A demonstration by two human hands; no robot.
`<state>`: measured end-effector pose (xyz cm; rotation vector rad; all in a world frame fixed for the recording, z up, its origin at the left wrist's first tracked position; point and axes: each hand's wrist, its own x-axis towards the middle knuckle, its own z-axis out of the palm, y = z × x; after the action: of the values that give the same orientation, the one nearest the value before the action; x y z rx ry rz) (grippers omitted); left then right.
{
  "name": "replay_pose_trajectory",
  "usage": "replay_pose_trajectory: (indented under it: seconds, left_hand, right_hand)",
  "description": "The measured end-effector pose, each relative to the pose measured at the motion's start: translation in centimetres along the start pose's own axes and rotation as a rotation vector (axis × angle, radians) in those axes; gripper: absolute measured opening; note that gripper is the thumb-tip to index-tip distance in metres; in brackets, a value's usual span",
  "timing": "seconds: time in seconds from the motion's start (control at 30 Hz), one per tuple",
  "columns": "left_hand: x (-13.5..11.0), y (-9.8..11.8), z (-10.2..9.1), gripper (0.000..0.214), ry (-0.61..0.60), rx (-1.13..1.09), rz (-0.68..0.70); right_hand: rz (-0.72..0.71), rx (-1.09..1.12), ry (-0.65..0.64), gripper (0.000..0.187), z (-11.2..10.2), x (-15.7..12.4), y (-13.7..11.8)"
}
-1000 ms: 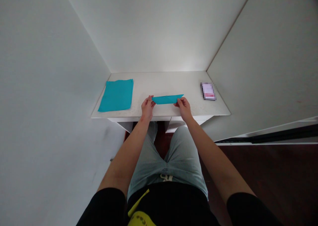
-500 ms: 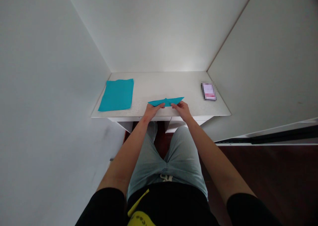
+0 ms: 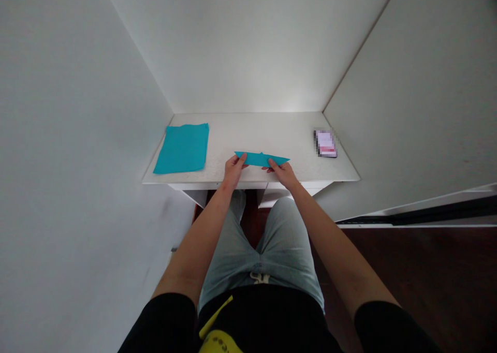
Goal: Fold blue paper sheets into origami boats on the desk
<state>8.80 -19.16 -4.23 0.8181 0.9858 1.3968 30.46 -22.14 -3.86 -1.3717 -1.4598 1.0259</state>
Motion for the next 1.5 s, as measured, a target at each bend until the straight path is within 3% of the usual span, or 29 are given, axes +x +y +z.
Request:
replay_pose_trajectory:
  seconds: [0.17,0.27,0.4,0.77,1.1,1.37,1.5]
  left_hand:
    - [0.2,-0.3,0.3,0.041,0.062,-0.026,0.027]
    - [0.1,-0.2,0.4,0.044,0.058,-0.033,0.025]
    - [0.0,0.0,0.4,0.046,0.077,-0.043,0.021]
    - [-0.2,0.5,0.1,0.051,0.088,-0.018,0.035]
    - [0.2,0.5,-0.2,0.049,0.135,-0.047,0.018]
    - [0.5,1.4,-0.3,0.046,0.192,-0.268,-0.028]
    - [0.3,1.9,-0.7,0.052,0.155,-0.341,-0.094]
  right_hand:
    - [0.06,0.032,0.031,0.092,0.3,0.3,0.0]
    - [0.095,0.046,0.122,0.098,0.5,0.4,0.0]
    - [0.038,0.08,0.221,0.09,0.6,0.4,-0.2]
    - [-0.022,0.24,0.282,0.085,0.0,0.4,0.0]
    - [-0.145,0.196,0.152,0.057,-0.1,-0.6,-0.5]
    - [-0.081,0.094,-0.115,0.058,0.1,-0.8,-0.1]
    - [-0.068,0.069,-0.079,0.057,0.1,-0.9,0.1]
